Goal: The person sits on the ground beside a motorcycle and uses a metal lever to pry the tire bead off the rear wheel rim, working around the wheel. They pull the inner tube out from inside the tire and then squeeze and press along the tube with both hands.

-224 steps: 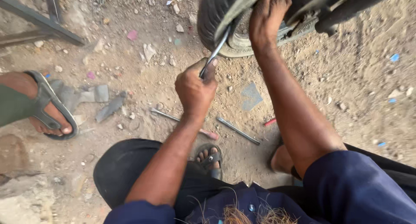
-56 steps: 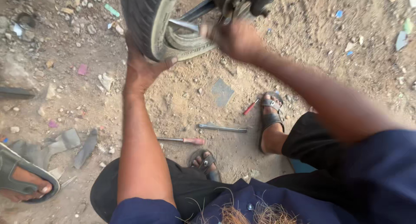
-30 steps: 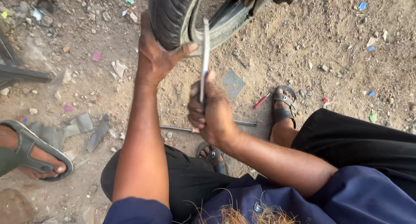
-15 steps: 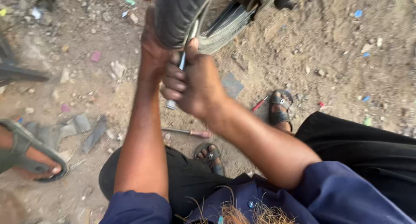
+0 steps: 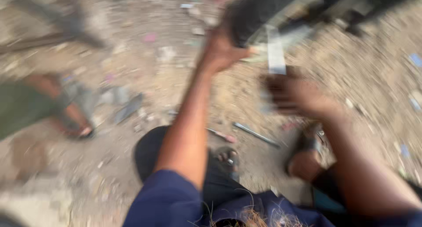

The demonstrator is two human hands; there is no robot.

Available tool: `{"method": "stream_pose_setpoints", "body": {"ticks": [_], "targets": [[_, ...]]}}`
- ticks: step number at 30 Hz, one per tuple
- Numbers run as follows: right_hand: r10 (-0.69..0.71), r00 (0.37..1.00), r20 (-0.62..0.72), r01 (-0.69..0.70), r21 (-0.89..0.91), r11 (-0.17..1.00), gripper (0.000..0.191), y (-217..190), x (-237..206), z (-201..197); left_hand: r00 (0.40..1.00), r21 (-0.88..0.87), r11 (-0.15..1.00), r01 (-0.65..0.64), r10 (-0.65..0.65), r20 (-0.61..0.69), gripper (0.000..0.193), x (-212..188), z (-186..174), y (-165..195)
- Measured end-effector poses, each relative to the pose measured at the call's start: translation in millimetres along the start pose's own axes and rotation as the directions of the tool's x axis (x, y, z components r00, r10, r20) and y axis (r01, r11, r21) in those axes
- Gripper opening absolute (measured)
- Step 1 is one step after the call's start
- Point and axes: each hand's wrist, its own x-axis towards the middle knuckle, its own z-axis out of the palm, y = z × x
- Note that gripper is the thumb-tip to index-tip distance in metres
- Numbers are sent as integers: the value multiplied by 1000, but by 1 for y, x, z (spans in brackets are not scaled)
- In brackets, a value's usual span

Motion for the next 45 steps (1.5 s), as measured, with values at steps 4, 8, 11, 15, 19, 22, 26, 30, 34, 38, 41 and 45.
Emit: {"method": "stream_pose_setpoints", "body": {"ticks": [4,8,11,15,19,22,26,30,34,38,41,45], "targets": [[-398,821,-409,-125,-809,574,32,-46,-28,-42,999,-223,975,14,-25,-44,118,14,21,-7],[-463,862,-208,174,-736,655,26,-6,9,-18,998,-45,999,-25,22,-65,125,27,28,10],[-613,782,-111,403,-661,633,22,30,29,0,993,-36,992,118,-118,0,127,30,33,18],[-586,787,-195,271,-743,612,18,10,16,-18,992,34,998,61,-57,-115,126,24,34,20],[-393,914,-106,103,-874,475,39,-46,-6,-57,987,88,995,48,-34,-155,126,21,27,21],[-430,770,-471,-337,-873,353,33,-101,-18,-83,990,102,994,42,-27,-141,128,22,21,24],[-786,617,-39,-375,-892,-251,31,-142,-1,-136,990,113,986,119,-109,-92,133,26,26,22],[-737,541,406,-63,-854,-517,30,-132,35,-180,988,123,988,89,-72,-140,133,31,43,8],[-775,399,491,106,-864,-492,32,-96,69,-197,979,100,995,-22,42,-201,157,22,60,-5],[-886,216,410,238,-902,-360,32,-68,96,-201,983,81,982,172,-166,-76,147,3,71,-9],[-894,168,416,301,-885,-355,17,-70,101,-205,922,49,921,386,-383,-61,133,0,68,-1],[-908,186,376,244,-913,-328,18,-90,95,-211,965,289,924,250,-212,-155,107,21,71,15]]}}
